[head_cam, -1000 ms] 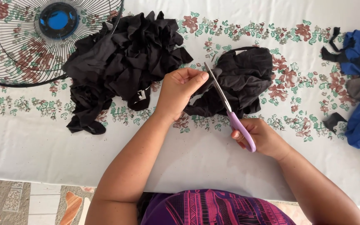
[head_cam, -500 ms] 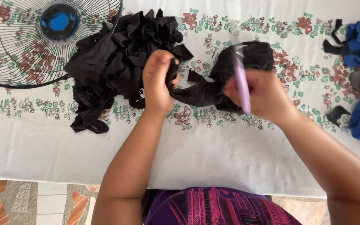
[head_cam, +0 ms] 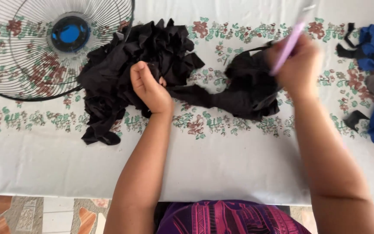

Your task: Cutting black fabric into long thin strips using scissors on a table.

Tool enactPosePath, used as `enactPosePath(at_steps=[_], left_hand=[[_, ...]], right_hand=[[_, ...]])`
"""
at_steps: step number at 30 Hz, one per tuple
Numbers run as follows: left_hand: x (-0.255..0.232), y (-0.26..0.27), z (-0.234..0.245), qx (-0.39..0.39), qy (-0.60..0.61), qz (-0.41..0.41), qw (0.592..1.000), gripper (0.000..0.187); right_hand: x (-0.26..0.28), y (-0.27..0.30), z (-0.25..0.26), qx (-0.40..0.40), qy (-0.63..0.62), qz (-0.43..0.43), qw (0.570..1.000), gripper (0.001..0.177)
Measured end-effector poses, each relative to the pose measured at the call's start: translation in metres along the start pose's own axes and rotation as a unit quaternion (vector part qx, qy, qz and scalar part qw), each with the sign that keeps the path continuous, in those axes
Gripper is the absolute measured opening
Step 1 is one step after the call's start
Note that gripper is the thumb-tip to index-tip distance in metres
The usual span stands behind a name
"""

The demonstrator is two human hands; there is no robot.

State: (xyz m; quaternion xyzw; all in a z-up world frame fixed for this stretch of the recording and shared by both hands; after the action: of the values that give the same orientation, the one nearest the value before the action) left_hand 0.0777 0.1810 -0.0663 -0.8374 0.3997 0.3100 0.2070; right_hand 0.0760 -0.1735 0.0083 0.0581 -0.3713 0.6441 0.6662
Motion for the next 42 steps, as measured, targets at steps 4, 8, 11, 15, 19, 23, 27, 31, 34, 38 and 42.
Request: enactPosePath(at_steps=[4, 8, 11, 15, 19, 23, 27, 31, 34, 38, 42], left_hand=[[-0.062, 0.046, -0.075, 0.161, -0.410, -0.378, 0.814, 0.018], [-0.044, 0.105, -0.117, 0.481, -0.438, -0.299, 0.698, 0.045], [-0.010, 0.118, -0.097, 0.567, -0.448, -0.193, 0.664, 0.034], [0.002, 0.090, -0.078, 0.525, -0.215, 0.072, 0.820, 0.010], [0.021, 0.030, -0.037, 0.231, 0.067, 0.267, 0.933, 0.015], [0.037, -0.005, 0.014, 0.094, 0.009, 0.165, 0.982, 0.009], [0.025, 0.006, -0.003, 0.146, -0.152, 0.024, 0.977, 0.021], [-0.046, 0.054, -0.082, 0.220, -0.395, -0.259, 0.854, 0.038], [-0.044, 0.097, -0.102, 0.340, -0.518, -0.376, 0.689, 0.035], [-0.005, 0.107, -0.091, 0.483, -0.557, -0.250, 0.628, 0.030], [0.003, 0.098, -0.084, 0.505, -0.533, -0.178, 0.655, 0.013]], right_hand=[[-0.078, -0.002, 0.052, -0.119, 0.140, 0.012, 0.983, 0.007], [-0.020, 0.026, 0.052, 0.014, -0.022, -0.083, 0.996, 0.019], [0.000, 0.045, 0.016, 0.109, -0.167, -0.080, 0.977, 0.026], [-0.009, 0.060, -0.007, 0.156, -0.106, -0.169, 0.967, 0.034], [-0.040, 0.059, -0.008, 0.072, -0.208, -0.078, 0.972, 0.027], [-0.038, 0.062, -0.007, 0.055, -0.178, -0.070, 0.980, 0.027], [-0.001, 0.071, 0.005, 0.019, -0.149, -0.012, 0.989, 0.031], [0.008, 0.073, -0.006, 0.141, -0.136, -0.062, 0.979, 0.036], [-0.014, 0.072, -0.016, 0.202, -0.041, -0.159, 0.966, 0.036], [-0.033, 0.066, -0.018, 0.149, -0.117, -0.130, 0.973, 0.031], [-0.054, 0.066, -0.014, 0.099, -0.263, -0.182, 0.942, 0.031]])
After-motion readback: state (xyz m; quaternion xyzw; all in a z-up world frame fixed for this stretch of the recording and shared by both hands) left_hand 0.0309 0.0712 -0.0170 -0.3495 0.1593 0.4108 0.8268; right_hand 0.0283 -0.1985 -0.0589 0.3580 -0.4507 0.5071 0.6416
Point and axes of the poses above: each hand's wrist, its own y-axis away from the middle knuckle, its own z-axis out of the back of the hand, x = y × z, the point moved 5 cm from there along -y, towards the middle knuckle, and after that the axes turned 9 degrees about y, right-handed, at the moved point
